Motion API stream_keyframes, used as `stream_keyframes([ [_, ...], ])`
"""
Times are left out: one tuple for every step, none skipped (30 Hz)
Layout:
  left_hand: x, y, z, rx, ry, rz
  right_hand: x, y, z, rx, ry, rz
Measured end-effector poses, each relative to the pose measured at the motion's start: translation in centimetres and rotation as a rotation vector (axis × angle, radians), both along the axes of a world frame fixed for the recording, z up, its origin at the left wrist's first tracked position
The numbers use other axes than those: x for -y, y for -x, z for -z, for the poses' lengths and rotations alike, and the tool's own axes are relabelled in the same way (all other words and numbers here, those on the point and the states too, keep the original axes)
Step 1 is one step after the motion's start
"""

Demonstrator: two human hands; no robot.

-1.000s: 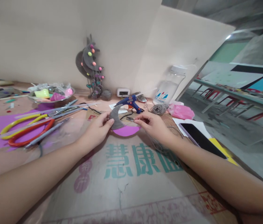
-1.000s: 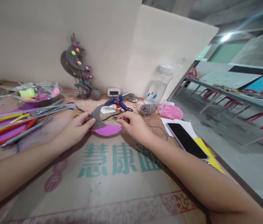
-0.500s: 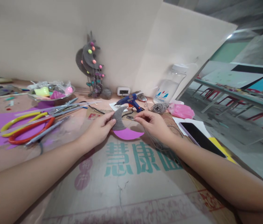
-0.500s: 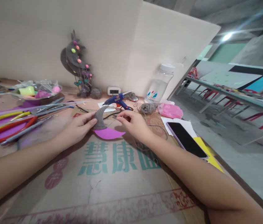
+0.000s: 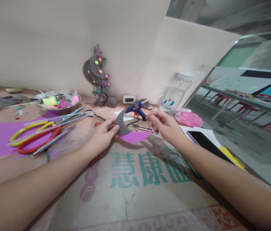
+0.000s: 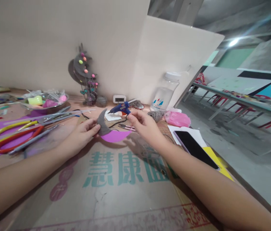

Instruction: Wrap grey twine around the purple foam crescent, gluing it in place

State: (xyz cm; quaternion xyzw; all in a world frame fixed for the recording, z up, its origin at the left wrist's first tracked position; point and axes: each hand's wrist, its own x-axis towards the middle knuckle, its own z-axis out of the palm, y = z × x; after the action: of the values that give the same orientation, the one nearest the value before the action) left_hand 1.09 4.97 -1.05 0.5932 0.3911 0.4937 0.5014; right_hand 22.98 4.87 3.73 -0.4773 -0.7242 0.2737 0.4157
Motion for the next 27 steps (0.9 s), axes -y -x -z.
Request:
stream_keyframes([
  [0.1, 0.0, -0.2, 0.004, 0.004, -0.018, 0.1, 0.0, 0.0, 0.05, 0.001, -0.001],
  [0.1, 0.0, -0.4, 0.009, 0.011, -0.036, 0.3, 0.0, 0.1, 0.106, 0.011, -0.004],
  [0.2, 0.0, -0.5, 0.017, 0.018, -0.053, 0.4, 0.1, 0.3, 0.158, 0.022, -0.011],
  [0.2, 0.0, -0.5, 0.026, 0.027, -0.065, 0.5, 0.2, 0.5, 0.199, 0.037, -0.025],
  [0.1, 0.1, -0.4, 0.034, 0.034, -0.071, 0.7, 0.3, 0.8, 0.226, 0.05, -0.041],
  [0.1, 0.1, -0.3, 0.041, 0.037, -0.07, 0.9, 0.5, 1.1, 0.236, 0.059, -0.058],
  [0.0, 0.1, -0.1, 0.043, 0.036, -0.064, 1.1, 0.7, 1.4, 0.235, 0.058, -0.068],
  [-0.1, 0.2, 0.1, 0.037, 0.023, -0.055, 1.3, 0.9, 1.7, 0.23, 0.044, -0.07],
  [-0.2, 0.2, 0.3, 0.016, 0.001, -0.045, 1.6, 1.1, 2.0, 0.233, 0.02, -0.07],
  [-0.2, 0.2, 0.4, -0.022, -0.032, -0.044, 1.9, 1.3, 2.2, 0.247, -0.016, -0.07],
  [-0.2, 0.3, 0.5, -0.074, -0.073, -0.054, 2.3, 1.5, 2.4, 0.272, -0.063, -0.076],
  [-0.1, 0.3, 0.6, -0.139, -0.115, -0.068, 2.6, 1.7, 2.6, 0.308, -0.116, -0.093],
  [0.0, 0.3, 0.5, -0.2, -0.157, -0.076, 2.9, 1.8, 2.8, 0.35, -0.17, -0.116],
  [0.1, 0.3, 0.5, -0.246, -0.192, -0.071, 3.2, 1.8, 2.9, 0.395, -0.227, -0.141],
  [0.3, 0.2, 0.3, -0.274, -0.215, -0.054, 3.5, 1.8, 3.1, 0.442, -0.284, -0.16],
  [0.5, 0.2, 0.2, -0.283, -0.219, -0.037, 3.6, 1.8, 3.2, 0.49, -0.341, -0.177],
  [0.7, 0.2, 0.0, -0.285, -0.199, -0.026, 3.8, 1.8, 3.3, 0.535, -0.397, -0.194],
  [0.8, 0.2, -0.1, -0.28, -0.162, -0.027, 3.9, 1.8, 3.5, 0.568, -0.457, -0.208],
  [0.8, 0.2, -0.2, -0.266, -0.114, -0.035, 3.9, 1.8, 3.6, 0.59, -0.513, -0.226],
  [0.9, 0.2, -0.2, -0.246, -0.063, -0.045, 4.0, 1.8, 3.6, 0.604, -0.56, -0.249],
  [0.8, 0.3, -0.2, -0.223, -0.021, -0.053, 4.0, 1.9, 3.6, 0.611, -0.592, -0.278],
  [0.7, 0.3, -0.1, -0.201, 0.007, -0.057, 4.1, 1.9, 3.6, 0.61, -0.606, -0.307],
  [0.5, 0.4, -0.1, -0.181, 0.023, -0.06, 4.1, 2.0, 3.6, 0.606, -0.6, -0.329],
  [0.4, 0.4, 0.0, -0.163, 0.032, -0.068, 4.1, 2.0, 3.5, 0.597, -0.578, -0.34],
  [0.2, 0.5, 0.1, -0.146, 0.04, -0.075, 4.1, 2.0, 3.4, 0.583, -0.542, -0.331],
  [0.1, 0.5, 0.2, -0.128, 0.046, -0.078, 4.0, 2.0, 3.3, 0.565, -0.493, -0.304],
  [0.0, 0.6, 0.2, -0.107, 0.052, -0.075, 3.9, 2.0, 3.3, 0.544, -0.433, -0.261],
])
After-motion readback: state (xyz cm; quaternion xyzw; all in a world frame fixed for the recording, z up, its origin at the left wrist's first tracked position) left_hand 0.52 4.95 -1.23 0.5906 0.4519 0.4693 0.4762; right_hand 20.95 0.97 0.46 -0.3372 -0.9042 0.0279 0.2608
